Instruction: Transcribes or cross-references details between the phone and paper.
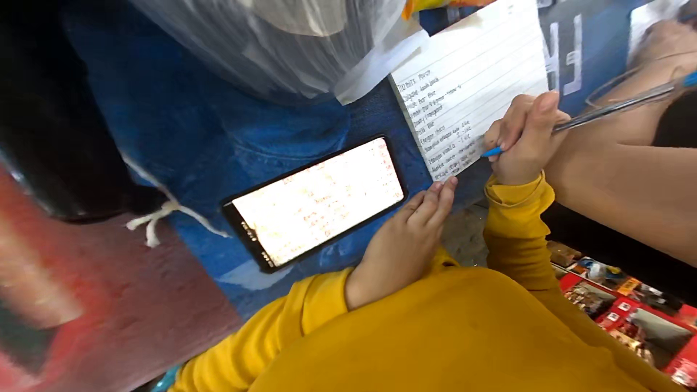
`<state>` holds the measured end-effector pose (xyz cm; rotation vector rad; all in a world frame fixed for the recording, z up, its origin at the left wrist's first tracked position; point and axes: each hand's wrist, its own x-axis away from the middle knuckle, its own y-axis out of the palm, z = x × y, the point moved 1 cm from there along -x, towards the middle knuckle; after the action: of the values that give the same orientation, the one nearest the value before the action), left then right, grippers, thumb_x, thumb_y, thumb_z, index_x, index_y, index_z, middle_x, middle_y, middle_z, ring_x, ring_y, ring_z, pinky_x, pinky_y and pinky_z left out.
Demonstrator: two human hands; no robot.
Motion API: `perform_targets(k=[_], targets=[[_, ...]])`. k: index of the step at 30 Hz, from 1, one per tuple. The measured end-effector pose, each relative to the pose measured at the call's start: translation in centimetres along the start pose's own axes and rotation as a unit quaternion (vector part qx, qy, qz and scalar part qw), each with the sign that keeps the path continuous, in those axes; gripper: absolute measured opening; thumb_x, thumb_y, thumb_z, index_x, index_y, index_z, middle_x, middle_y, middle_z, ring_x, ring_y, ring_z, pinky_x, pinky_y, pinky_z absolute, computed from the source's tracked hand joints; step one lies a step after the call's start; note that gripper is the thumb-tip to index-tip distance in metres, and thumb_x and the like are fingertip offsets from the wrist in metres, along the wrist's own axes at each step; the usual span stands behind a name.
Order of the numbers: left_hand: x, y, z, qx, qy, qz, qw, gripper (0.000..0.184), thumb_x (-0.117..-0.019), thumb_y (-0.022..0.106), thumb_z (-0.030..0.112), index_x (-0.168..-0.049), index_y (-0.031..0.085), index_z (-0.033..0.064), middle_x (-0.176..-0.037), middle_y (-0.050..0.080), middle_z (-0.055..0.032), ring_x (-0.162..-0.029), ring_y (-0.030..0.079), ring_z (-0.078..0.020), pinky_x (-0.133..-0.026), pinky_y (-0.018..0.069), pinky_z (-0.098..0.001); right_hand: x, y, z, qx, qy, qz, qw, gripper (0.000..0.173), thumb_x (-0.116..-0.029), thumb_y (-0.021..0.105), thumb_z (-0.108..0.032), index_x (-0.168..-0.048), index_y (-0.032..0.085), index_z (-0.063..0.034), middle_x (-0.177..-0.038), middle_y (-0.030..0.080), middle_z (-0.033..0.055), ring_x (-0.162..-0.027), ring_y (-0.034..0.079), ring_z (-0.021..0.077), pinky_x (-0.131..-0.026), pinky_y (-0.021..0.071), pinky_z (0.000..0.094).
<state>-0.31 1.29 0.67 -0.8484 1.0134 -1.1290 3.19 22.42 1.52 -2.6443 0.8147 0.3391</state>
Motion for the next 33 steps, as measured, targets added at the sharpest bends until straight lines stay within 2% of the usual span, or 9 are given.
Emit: perform_targets(k=[3, 10, 15, 20, 25, 29, 33], targets=[[0.01, -0.05, 0.03, 0.003, -0.006, 0.006, 1.000, 0.036, -0.0970, 0.048, -0.008, -0.131, 0.061, -0.0072, -0.150, 0.053, -0.0148, -0.130, 0.060, -0.0241, -0.105, 0.0463, -0.0287, 0.14, 0.14, 0.02, 0.028, -0.008, 0.016, 0.999, 0.043, -0.1083, 0.047, -0.026, -0.066, 0.056, -0.0279, -0.057, 0.055, -0.0208, -0.047, 0.051, -0.0095, -0.043, 0.0419, 0.0097], [-0.03, -0.11, 0.00, 0.013, -0.008, 0.000, 1.000, 0.038, -0.0976, 0.048, -0.006, -0.135, 0.058, -0.0074, -0.151, 0.052, -0.0161, -0.130, 0.060, -0.0245, -0.106, 0.0454, -0.0288, 0.41, 0.43, 0.09, 0.094, -0.031, 0.040, 0.994, 0.041, -0.1068, 0.047, -0.017, -0.067, 0.054, -0.0256, -0.057, 0.053, -0.0207, -0.049, 0.051, -0.0098, -0.046, 0.0421, 0.0102], [0.04, -0.19, -0.10, 0.009, 0.005, -0.014, 1.000, 0.038, -0.0984, 0.046, -0.007, -0.135, 0.057, -0.0084, -0.153, 0.050, -0.0167, -0.133, 0.057, -0.0258, -0.108, 0.0439, -0.0301, 0.39, 0.10, 0.18, 0.074, -0.018, 0.026, 0.997, 0.041, -0.1062, 0.050, -0.021, -0.066, 0.054, -0.0284, -0.056, 0.053, -0.0218, -0.048, 0.051, -0.0097, -0.046, 0.0425, 0.0105], [-0.02, -0.29, -0.07, -0.008, 0.008, -0.023, 1.000, 0.037, -0.0989, 0.045, -0.007, -0.134, 0.058, -0.0081, -0.153, 0.049, -0.0164, -0.133, 0.057, -0.0254, -0.107, 0.0447, -0.0298, 0.36, 0.35, 0.07, 0.084, -0.018, 0.054, 0.995, 0.042, -0.1056, 0.047, -0.013, -0.066, 0.054, -0.0267, -0.057, 0.054, -0.0210, -0.048, 0.051, -0.0094, -0.046, 0.0430, 0.0107], [0.02, -0.26, -0.06, -0.010, 0.010, -0.019, 1.000, 0.037, -0.0987, 0.046, -0.007, -0.133, 0.058, -0.0081, -0.153, 0.049, -0.0165, -0.134, 0.057, -0.0256, -0.107, 0.0447, -0.0297, 0.25, 0.07, 0.24, 0.093, -0.028, 0.026, 0.995, 0.042, -0.1048, 0.050, -0.017, -0.064, 0.051, -0.0270, -0.056, 0.051, -0.0212, -0.048, 0.049, -0.0098, -0.046, 0.0409, 0.0105], [0.07, -0.21, -0.05, -0.012, 0.007, -0.017, 1.000, 0.038, -0.0988, 0.045, -0.007, -0.135, 0.057, -0.0080, -0.153, 0.049, -0.0164, -0.134, 0.056, -0.0254, -0.108, 0.0436, -0.0295, 0.14, 0.12, 0.24, 0.067, -0.021, 0.048, 0.996, 0.042, -0.1066, 0.049, -0.020, -0.066, 0.055, -0.0284, -0.056, 0.054, -0.0213, -0.048, 0.051, -0.0092, -0.047, 0.0437, 0.0108], [0.11, -0.25, -0.08, -0.026, 0.016, -0.019, 0.999, 0.037, -0.0982, 0.046, -0.008, -0.133, 0.059, -0.0079, -0.153, 0.050, -0.0166, -0.133, 0.057, -0.0256, -0.107, 0.0440, -0.0296, 0.33, 0.26, 0.35, 0.088, -0.036, 0.044, 0.995, 0.041, -0.1059, 0.050, -0.020, -0.065, 0.053, -0.0274, -0.056, 0.052, -0.0214, -0.049, 0.050, -0.0099, -0.048, 0.0417, 0.0106]])
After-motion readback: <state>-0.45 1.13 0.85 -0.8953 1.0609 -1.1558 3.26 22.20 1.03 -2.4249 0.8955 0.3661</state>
